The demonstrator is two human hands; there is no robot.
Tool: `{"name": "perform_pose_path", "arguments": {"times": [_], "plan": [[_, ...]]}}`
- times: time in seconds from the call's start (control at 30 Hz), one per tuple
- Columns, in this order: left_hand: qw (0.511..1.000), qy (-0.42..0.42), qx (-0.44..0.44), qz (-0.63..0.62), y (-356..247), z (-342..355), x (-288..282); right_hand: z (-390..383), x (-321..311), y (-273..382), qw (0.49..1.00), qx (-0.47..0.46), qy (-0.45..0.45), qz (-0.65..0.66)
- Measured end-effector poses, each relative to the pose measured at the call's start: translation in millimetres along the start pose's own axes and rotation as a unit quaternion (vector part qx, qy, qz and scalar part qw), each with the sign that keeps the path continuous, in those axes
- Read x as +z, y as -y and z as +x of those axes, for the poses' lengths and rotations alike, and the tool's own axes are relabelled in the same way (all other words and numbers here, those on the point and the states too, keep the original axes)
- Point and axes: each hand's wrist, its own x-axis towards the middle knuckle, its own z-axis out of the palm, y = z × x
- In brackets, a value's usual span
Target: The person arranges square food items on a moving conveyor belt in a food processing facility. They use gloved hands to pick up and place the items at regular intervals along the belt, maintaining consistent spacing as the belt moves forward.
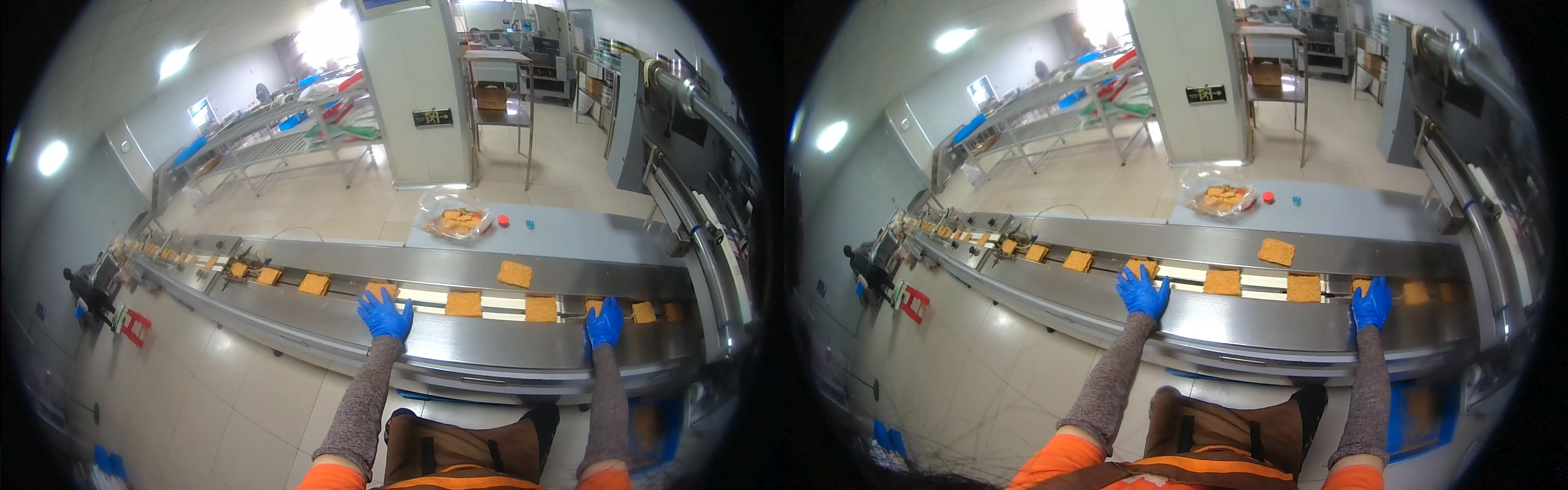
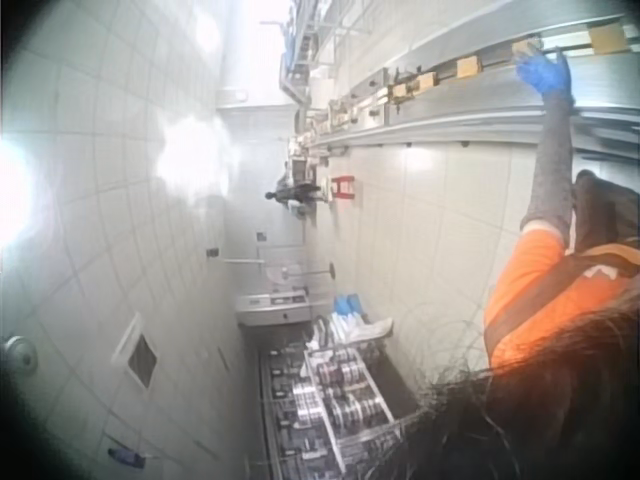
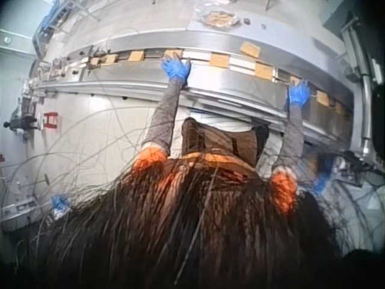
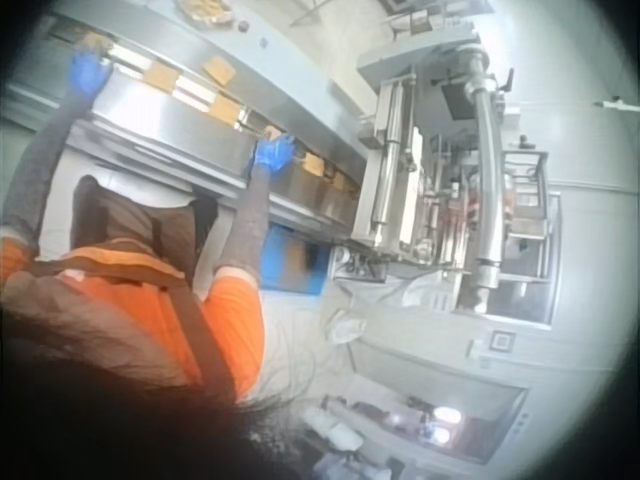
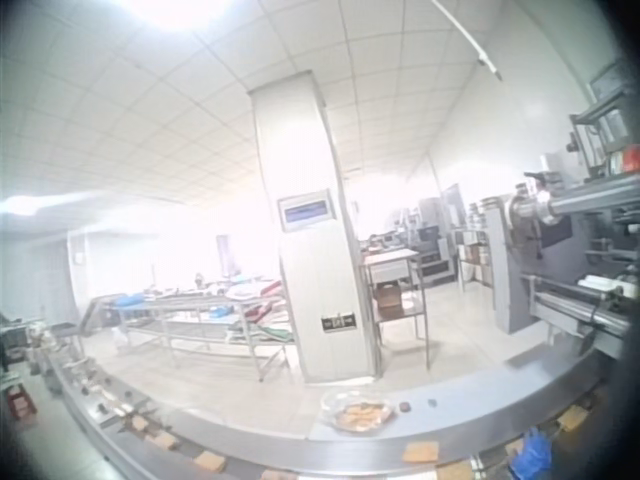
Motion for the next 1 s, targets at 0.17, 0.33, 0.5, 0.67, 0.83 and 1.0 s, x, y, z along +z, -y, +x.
{"name": "perform_pose_path", "arguments": {"times": [0.17,0.33,0.5,0.67,0.83,1.0], "plan": [[0.996,-0.075,0.05,-0.007,3.0,0.6,4.1,0.7,9.3,-4.0,0.998,-0.044,-0.046,0.026],[0.986,-0.003,0.108,-0.125,-0.1,3.3,-12.2,0.6,1.1,1.2,0.999,-0.012,0.021,0.026],[0.983,-0.054,0.125,-0.124,2.9,4.9,-2.1,0.0,9.1,-9.3,0.998,0.036,0.057,0.018],[0.969,-0.208,0.128,-0.039,5.5,1.2,6.4,-1.6,21.7,-15.2,1.0,0.01,-0.012,-0.013],[0.988,-0.083,0.108,-0.07,-0.8,2.4,-7.5,-0.8,13.5,-9.1,0.999,-0.019,-0.034,-0.008],[0.971,-0.115,0.154,-0.144,0.0,-2.3,-5.5,-0.6,18.7,-6.4,0.99,-0.08,-0.107,0.046]]}}
